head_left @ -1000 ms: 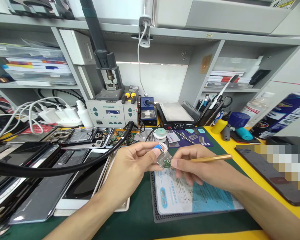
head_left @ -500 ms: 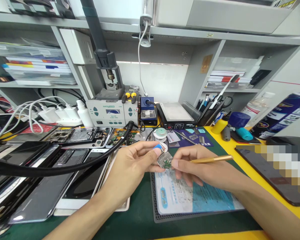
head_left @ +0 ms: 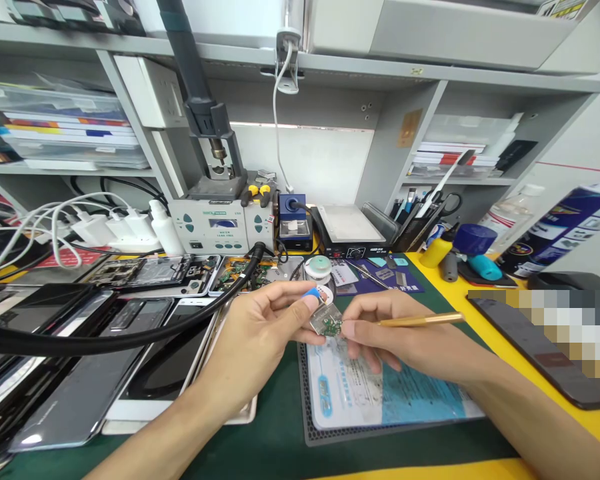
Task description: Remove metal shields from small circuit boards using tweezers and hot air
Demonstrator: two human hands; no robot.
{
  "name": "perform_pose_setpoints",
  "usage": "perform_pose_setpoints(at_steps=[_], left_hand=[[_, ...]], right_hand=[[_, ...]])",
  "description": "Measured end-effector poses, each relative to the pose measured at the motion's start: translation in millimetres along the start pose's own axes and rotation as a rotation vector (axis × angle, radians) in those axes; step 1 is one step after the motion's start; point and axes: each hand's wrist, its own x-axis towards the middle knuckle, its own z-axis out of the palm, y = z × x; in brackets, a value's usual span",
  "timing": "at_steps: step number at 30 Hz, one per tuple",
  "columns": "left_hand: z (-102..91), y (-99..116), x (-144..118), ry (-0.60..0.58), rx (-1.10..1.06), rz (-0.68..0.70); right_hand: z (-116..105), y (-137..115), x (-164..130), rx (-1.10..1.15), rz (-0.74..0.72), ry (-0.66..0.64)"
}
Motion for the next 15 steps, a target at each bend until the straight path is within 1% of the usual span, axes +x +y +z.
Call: perform_pose_setpoints(at_steps=[5, 9, 15], left_hand=[[0.0, -1.8, -0.4, -0.006, 0.015, 0.009], [0.0, -4.3, -1.8, 0.011, 0.039, 0.016], [0.1, -4.6, 0.2, 0.037, 0.020, 0.028]], right_hand=[[-0.2, -1.3, 0.8, -0.013, 0.012, -0.004], [-0.4, -0.3, 0.9, -0.011, 0.013, 0.000], [0.4, -0.3, -0.5, -0.017, -0.007, -0.005]])
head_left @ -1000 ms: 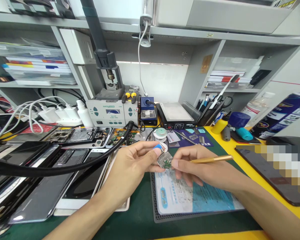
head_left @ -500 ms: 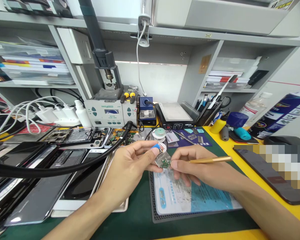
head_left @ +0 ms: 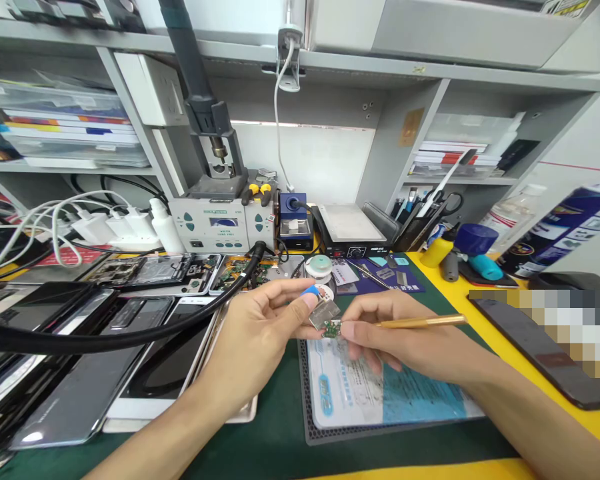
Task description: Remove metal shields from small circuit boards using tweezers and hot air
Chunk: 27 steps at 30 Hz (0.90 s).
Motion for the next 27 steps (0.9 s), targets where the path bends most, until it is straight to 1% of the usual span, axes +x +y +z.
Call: perform_pose_setpoints(at_steps=[9, 16, 27], left_hand=[[-1.0, -0.1, 0.9, 0.012, -0.043, -0.032], [-2.8, -0.3, 2.8, 0.059, -0.112, -0.122], [-3.1, -3.4, 1.5, 0.085, -0.127, -0.105]], right_hand=[[0.3, -2.8, 0.1, 0.036, 0.026, 0.050], [0.6, -3.4, 1.4, 0.069, 0.032, 0.070], [-0.1, -0.5, 3.2, 0.097, 0.013, 0.089]])
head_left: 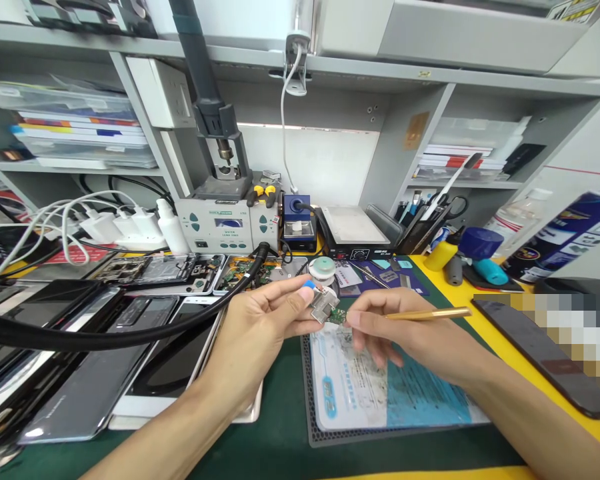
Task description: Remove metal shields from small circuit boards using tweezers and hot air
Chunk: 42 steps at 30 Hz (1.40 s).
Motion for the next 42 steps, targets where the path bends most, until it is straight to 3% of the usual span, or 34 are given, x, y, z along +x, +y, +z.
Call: perform_pose_setpoints(at_steps=[10, 16, 32, 42], left_hand=[[1.8, 2.5, -0.5, -0.001, -0.039, -0.038], [3.7, 5.8, -2.8, -0.062, -0.104, -0.086], [0.3, 1.4, -0.7, -0.100, -0.078, -0.003], [3.1, 1.2, -0.2, -0.075, -0.110, -0.024]], right_hand=[[0.7, -0.4, 1.0, -0.023, -0.007, 0.023], [2.1, -0.7, 0.0, -0.035, -0.002, 0.029], [2.7, -1.0, -0.3, 0.033, -0.003, 0.056], [3.8, -1.8, 1.1, 0.070, 0.002, 0.079]])
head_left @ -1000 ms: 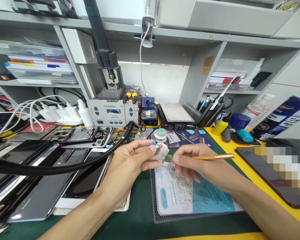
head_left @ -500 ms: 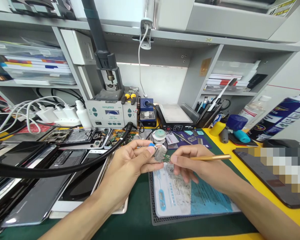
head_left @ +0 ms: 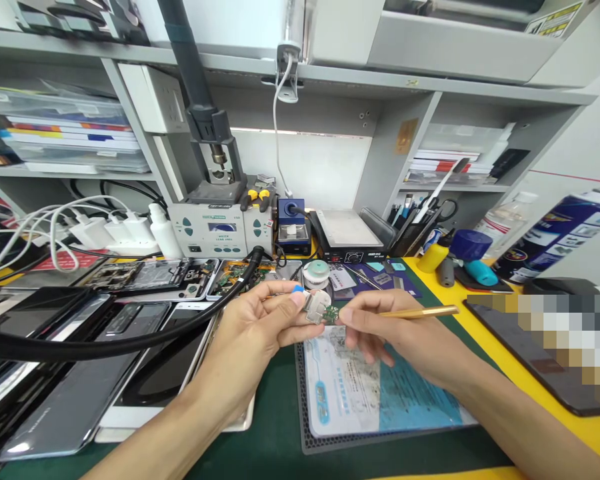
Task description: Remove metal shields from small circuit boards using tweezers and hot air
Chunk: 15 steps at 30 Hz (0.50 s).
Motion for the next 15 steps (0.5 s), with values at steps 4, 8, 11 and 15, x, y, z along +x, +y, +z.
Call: perform_pose_setpoints(at_steps=[4, 8, 11, 15], left_hand=[[0.1, -0.5, -0.5, 0.014, 0.002, 0.011], [-0.1, 0.2, -1.5, 0.019, 0.000, 0.016], [-0.2, 0.2, -0.8, 0.011, 0.021, 0.020], [-0.6, -0.7, 0.5, -0.003, 0.053, 0.040]], right_hand=[[-0.6, -0.3, -0.6, -0.007, -0.003, -0.005], [-0.6, -0.4, -1.1, -0.010, -0.007, -0.005], [-0.2, 0.0, -1.2, 0.000, -0.009, -0.003], [-0.2, 0.6, -2.0, 0.003, -0.009, -0.003]])
